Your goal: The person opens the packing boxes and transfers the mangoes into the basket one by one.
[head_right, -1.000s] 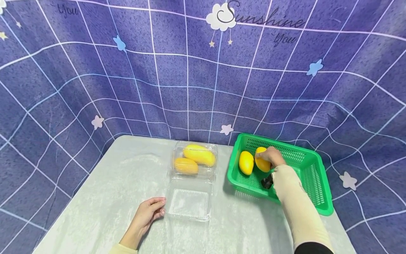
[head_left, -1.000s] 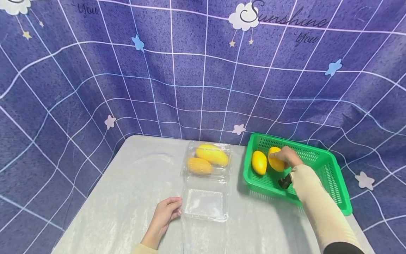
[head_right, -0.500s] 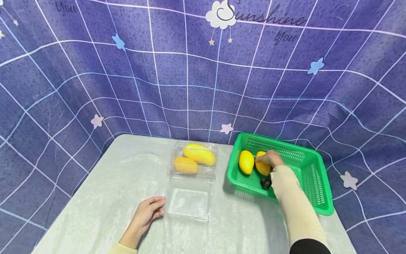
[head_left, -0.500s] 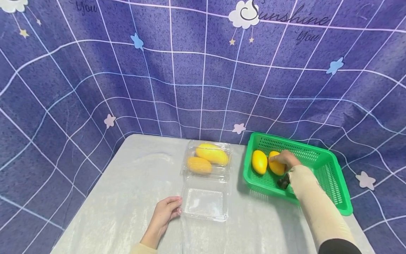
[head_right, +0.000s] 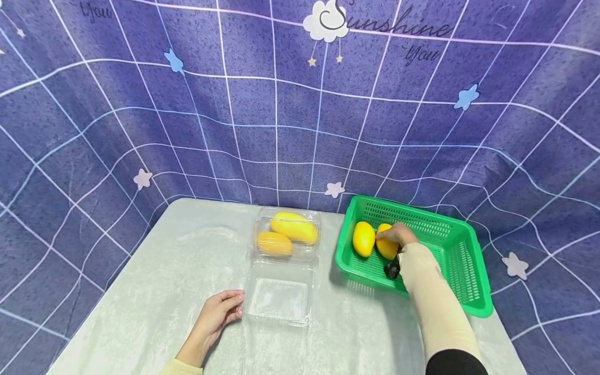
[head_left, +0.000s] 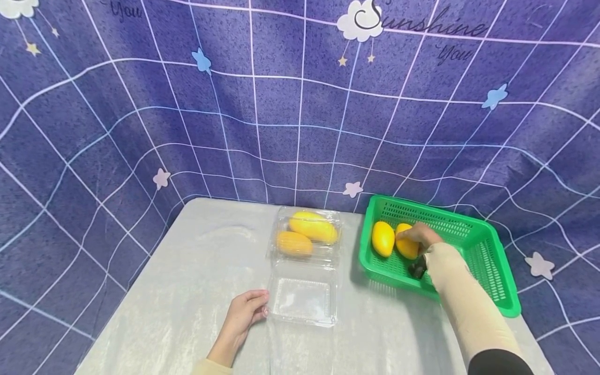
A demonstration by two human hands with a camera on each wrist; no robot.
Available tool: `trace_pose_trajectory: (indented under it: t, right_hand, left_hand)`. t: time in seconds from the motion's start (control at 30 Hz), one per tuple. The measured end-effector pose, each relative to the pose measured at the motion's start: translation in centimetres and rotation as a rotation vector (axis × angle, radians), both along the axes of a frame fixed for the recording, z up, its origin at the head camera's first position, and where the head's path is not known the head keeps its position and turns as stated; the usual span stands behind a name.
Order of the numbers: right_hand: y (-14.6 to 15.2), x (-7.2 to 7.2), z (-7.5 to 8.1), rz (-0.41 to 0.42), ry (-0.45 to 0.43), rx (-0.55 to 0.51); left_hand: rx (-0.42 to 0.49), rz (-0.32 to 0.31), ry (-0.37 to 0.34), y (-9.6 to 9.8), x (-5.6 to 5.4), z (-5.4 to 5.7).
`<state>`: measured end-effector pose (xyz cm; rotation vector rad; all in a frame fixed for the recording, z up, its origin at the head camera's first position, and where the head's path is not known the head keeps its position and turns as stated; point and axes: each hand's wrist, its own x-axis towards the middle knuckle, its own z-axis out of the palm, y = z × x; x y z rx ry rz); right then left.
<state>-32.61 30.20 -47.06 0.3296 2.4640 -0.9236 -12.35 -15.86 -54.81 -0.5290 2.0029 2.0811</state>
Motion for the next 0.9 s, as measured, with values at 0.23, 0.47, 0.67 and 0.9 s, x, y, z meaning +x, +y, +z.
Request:
trace_pose_trajectory:
  t: [0.23, 0.47, 0.67, 0.9]
  right_hand:
    - [-0.1, -0.1, 0.3, 0.019, -0.017, -0.004]
    - [-0.1, -0.3, 0.3, 0.006, -0.039, 0.039]
    - [-0.1, -0.1, 0.5, 0.010, -0.026, 0.037]
    - [-0.3, -0.1, 1.4, 0.006, -0.009, 0.067]
  left_hand:
    - [-0.004, 0.005, -0.002, 0.0, -0.1, 0.0]
    - [0.010, -0.004, -0.007, -0.1, 0.0, -0.3]
    - [-0.003, 0.006, -0.007, -0.1, 0.0, 0.0]
    - [-0.009, 0.015, 0.001, 0.1, 0.0, 0.1]
